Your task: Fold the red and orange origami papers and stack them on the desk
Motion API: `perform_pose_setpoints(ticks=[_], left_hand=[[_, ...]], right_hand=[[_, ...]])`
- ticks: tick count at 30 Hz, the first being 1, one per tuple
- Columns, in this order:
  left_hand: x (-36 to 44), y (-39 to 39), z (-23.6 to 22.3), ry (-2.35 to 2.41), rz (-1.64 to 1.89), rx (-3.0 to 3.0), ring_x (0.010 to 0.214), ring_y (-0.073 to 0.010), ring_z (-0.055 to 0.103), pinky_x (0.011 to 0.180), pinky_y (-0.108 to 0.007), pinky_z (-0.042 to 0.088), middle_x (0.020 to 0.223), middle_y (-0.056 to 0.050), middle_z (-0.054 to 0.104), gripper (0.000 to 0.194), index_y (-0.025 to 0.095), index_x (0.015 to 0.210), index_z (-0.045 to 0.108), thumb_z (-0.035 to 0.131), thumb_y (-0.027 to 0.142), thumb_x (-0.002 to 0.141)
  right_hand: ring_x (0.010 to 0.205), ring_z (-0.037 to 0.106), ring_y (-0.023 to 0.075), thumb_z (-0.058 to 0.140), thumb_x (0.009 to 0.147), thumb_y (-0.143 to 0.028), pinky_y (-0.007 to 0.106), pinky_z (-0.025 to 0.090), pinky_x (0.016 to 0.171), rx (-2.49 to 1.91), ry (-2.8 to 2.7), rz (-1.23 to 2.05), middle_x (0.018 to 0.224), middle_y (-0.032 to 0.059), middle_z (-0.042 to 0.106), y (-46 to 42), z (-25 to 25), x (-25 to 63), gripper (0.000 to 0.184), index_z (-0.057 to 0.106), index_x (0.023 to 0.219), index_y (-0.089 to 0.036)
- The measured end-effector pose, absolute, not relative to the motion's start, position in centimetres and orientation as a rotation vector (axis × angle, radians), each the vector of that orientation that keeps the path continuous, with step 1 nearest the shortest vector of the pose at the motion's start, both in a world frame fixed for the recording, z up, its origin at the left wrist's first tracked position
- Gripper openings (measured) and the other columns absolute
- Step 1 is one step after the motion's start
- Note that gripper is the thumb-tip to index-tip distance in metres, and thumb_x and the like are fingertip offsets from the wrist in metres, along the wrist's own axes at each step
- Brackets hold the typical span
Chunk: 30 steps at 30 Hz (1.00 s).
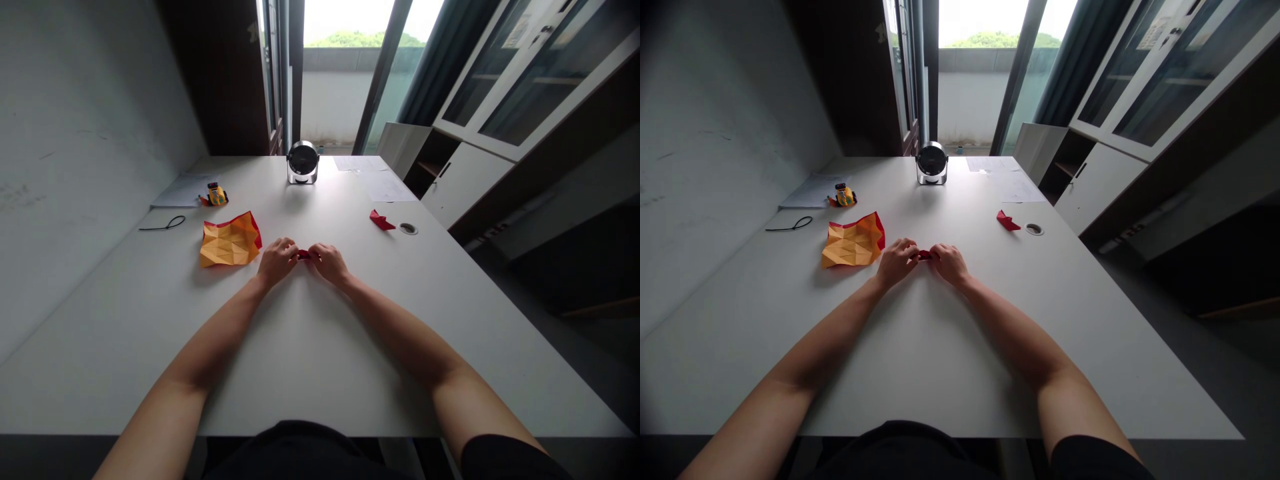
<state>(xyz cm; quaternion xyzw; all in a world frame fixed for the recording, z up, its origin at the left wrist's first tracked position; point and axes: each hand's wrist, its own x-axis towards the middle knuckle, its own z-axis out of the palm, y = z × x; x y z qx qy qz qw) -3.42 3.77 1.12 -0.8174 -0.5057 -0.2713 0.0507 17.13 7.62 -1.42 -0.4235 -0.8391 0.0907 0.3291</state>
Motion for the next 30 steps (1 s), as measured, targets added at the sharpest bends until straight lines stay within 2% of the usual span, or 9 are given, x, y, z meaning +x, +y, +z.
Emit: perform_pose_setpoints(ticks=[8,11,15,19,23,27,30], left_hand=[[-3.6,3.8,1.2,-1.698,-0.866,-2.501,0.104,-0.0271,0.056,0.085,-0.039,0.047,0.111,-0.010,0.063,0.011,0.024,0.091,0.068,0.057,0.022,0.091],[-3.5,4.1,0.7,-1.800,-1.017,-2.482,0.100,-0.0258,0.058,0.083,-0.037,0.047,0.104,-0.010,0.063,0.009,0.023,0.088,0.066,0.057,0.023,0.091],[-3.5,5.1,-0.5,-2.135,-1.512,-2.401,0.082,-0.0200,0.059,0.076,-0.033,0.048,0.090,-0.005,0.063,0.011,0.020,0.082,0.062,0.058,0.029,0.088],[-3.5,6.2,-1.3,-2.427,-2.313,-2.137,0.070,-0.0150,0.060,0.071,-0.029,0.049,0.078,-0.002,0.063,0.018,0.018,0.083,0.059,0.057,0.036,0.087],[-3.8,6.6,-1.0,-2.349,-3.056,-1.866,0.076,-0.0153,0.065,0.073,-0.029,0.052,0.085,-0.005,0.068,0.016,0.018,0.084,0.054,0.055,0.034,0.084],[-4.2,6.4,-0.3,-2.203,-3.276,-1.935,0.094,-0.0202,0.069,0.085,-0.036,0.054,0.098,-0.009,0.070,0.018,0.020,0.086,0.051,0.053,0.037,0.084],[-4.2,5.8,0.3,-2.169,-3.223,-2.129,0.091,-0.0194,0.068,0.084,-0.036,0.054,0.091,-0.006,0.068,0.017,0.021,0.083,0.050,0.052,0.037,0.085]], right_hand=[[0.085,0.062,0.0176,0.053,0.100,-0.025,0.030,0.039,0.084,-1.068,-2.255,0.223,0.092,0.0036,0.071,7.4,-1.3,17.0,0.016,0.066,0.091,-0.021],[0.090,0.059,0.0198,0.051,0.101,-0.026,0.032,0.040,0.085,-1.059,-2.296,0.138,0.094,0.0058,0.070,7.3,-0.9,17.1,0.019,0.067,0.092,-0.021],[0.098,0.052,0.0243,0.049,0.101,-0.025,0.036,0.039,0.087,-1.047,-2.359,-0.099,0.103,0.0099,0.065,7.0,-0.1,17.4,0.021,0.068,0.093,-0.021],[0.098,0.047,0.0260,0.046,0.100,-0.017,0.038,0.038,0.085,-1.023,-2.438,-0.268,0.105,0.0117,0.060,6.7,0.4,17.6,0.021,0.067,0.095,-0.020],[0.096,0.047,0.0261,0.043,0.100,-0.017,0.039,0.039,0.084,-1.051,-2.370,-0.237,0.104,0.0119,0.057,6.7,0.5,17.7,0.023,0.066,0.099,-0.020],[0.097,0.048,0.0261,0.043,0.101,-0.021,0.038,0.042,0.084,-1.056,-2.208,-0.097,0.104,0.0115,0.056,6.6,0.6,17.9,0.022,0.065,0.102,-0.021],[0.099,0.049,0.0262,0.043,0.102,-0.024,0.038,0.044,0.084,-1.067,-2.069,-0.015,0.104,0.0111,0.055,6.5,0.8,17.9,0.021,0.064,0.103,-0.022]])
